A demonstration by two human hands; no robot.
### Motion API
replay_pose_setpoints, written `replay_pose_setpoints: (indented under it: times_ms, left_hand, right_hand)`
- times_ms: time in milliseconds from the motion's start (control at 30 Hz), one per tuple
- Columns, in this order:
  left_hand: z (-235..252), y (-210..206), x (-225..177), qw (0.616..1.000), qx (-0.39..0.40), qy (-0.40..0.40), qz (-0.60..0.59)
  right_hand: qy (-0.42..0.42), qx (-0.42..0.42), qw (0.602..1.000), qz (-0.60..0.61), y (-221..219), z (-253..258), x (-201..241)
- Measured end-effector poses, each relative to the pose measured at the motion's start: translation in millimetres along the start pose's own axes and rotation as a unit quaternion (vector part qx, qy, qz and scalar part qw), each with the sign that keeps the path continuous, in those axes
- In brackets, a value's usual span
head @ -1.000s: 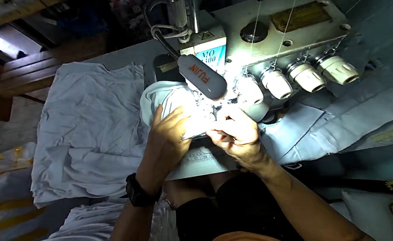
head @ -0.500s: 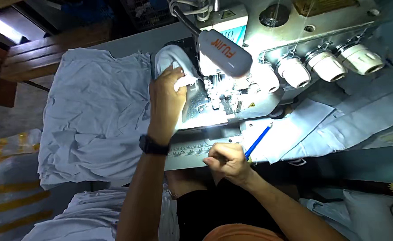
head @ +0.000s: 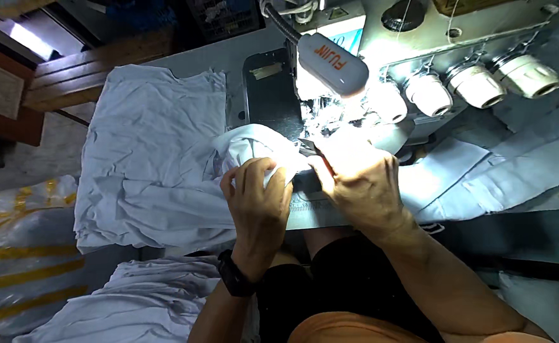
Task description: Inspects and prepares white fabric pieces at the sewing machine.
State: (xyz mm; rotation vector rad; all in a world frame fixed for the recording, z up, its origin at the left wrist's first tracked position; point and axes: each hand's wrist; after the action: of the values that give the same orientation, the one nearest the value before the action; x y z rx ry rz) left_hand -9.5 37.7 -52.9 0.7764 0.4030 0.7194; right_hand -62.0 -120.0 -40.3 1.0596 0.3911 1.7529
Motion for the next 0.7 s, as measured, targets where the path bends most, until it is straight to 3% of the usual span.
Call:
replay_pose_setpoints:
  times_ms: [200, 267, 333, 400, 433, 500, 700]
  left_hand:
    - [-1.5, -4.1, 3.3, 0.997, -0.018, -0.042, -0.065]
    - [0.4, -4.7, 3.6, 0.986, -0.016, -0.021, -0.166]
    - [2.5, -2.7, 3.2, 0.933, 0.003, 0.093, -0.347]
    - [4.5, 1.4, 9.7, 0.829, 0.055, 0.229, -0.508]
    - [5.2, 2.4, 13.5, 0.777, 0.075, 0.275, -0.562]
    - [5.3, 3.1, 18.8, 0.71, 0.095, 0.314, -0.624]
    - [2.5, 4.3, 19.6, 0.651, 0.111, 0.298, -0.689]
  right_hand:
    - [0.045, -0.037, 0.998, 0.015, -13.5, 3.6, 0.2]
    - [0.061, -0.039, 0.997, 0.04, -12.4, 4.0, -3.5]
    - [0.048, -0.039, 0.991, 0.122, -5.9, 4.1, -7.6]
    - [0.006, -0.036, 0.968, 0.25, 2.8, 4.8, -12.0]
    - [-0.004, -0.038, 0.953, 0.3, 5.3, 4.7, -14.6]
    - [-0.004, -0.027, 0.935, 0.353, 7.5, 2.4, -16.8]
    - [0.02, -0.021, 0.932, 0.361, 2.0, -4.4, -12.6]
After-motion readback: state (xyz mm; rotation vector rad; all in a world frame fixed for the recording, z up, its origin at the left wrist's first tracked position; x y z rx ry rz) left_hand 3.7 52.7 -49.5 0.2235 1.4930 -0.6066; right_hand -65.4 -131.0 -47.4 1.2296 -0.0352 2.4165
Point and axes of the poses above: each hand's wrist, its own z-axis towards the middle knuckle, its own y-axis out of the back of the hand, x = y × z, and after that the axes turned 10 degrees about z, right-handed
